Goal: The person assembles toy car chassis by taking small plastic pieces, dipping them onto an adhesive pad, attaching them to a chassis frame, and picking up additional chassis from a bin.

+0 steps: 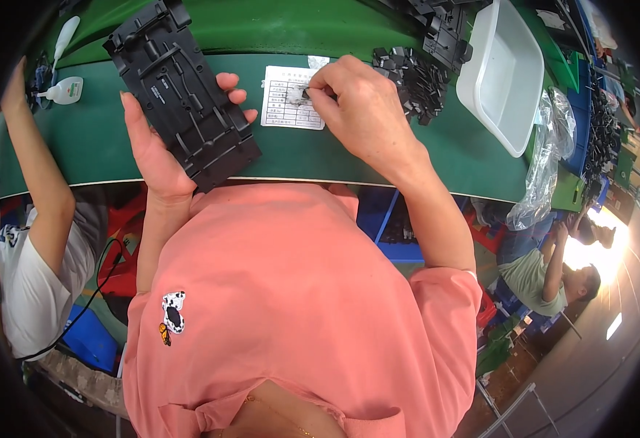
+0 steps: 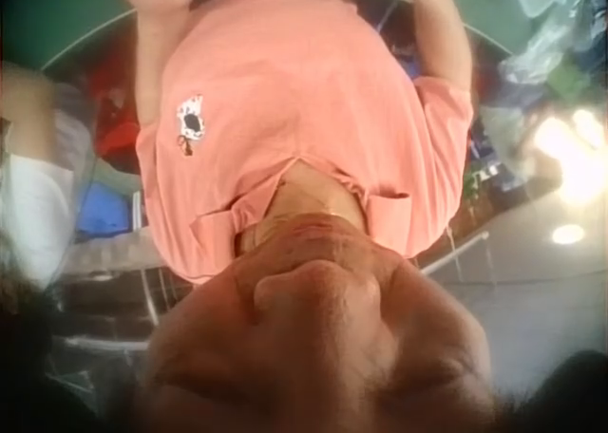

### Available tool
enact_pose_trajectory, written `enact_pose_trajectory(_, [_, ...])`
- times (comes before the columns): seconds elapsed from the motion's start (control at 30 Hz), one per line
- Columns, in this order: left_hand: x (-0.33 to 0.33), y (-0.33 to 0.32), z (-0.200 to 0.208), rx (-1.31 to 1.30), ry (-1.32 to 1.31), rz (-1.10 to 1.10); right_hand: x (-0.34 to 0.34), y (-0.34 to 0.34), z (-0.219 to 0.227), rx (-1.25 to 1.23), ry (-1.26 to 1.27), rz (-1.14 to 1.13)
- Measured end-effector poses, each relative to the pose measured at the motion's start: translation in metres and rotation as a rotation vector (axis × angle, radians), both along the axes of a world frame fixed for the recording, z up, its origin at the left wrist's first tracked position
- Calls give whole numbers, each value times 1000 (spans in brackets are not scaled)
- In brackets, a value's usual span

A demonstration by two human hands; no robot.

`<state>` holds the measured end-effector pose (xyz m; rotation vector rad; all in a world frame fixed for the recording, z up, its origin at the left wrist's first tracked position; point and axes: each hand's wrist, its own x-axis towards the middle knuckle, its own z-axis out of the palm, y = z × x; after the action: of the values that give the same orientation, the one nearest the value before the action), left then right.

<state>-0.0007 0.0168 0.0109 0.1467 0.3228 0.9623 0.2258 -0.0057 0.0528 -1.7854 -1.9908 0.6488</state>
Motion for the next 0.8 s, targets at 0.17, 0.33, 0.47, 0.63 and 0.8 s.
enact_pose_trajectory(0.17, [0,0,1,-24,-16,1,-2,1,-2,144,9,32])
enact_pose_trajectory(0.33, [-1,1,0,-5,-14,1,1,1,-6,333,-114,217])
enact_pose_trajectory(0.47, [-2,2,0,-4,-18,-2,0,-7,-3,305,-129,254])
enact_pose_trajectory(0.63, [-2,2,0,16,-58,-19,3,-11,7,243,46,94])
enact_pose_trajectory(0.8, [-3,1,-4,18,-143,-19,4,-9,17,-325,952,-387])
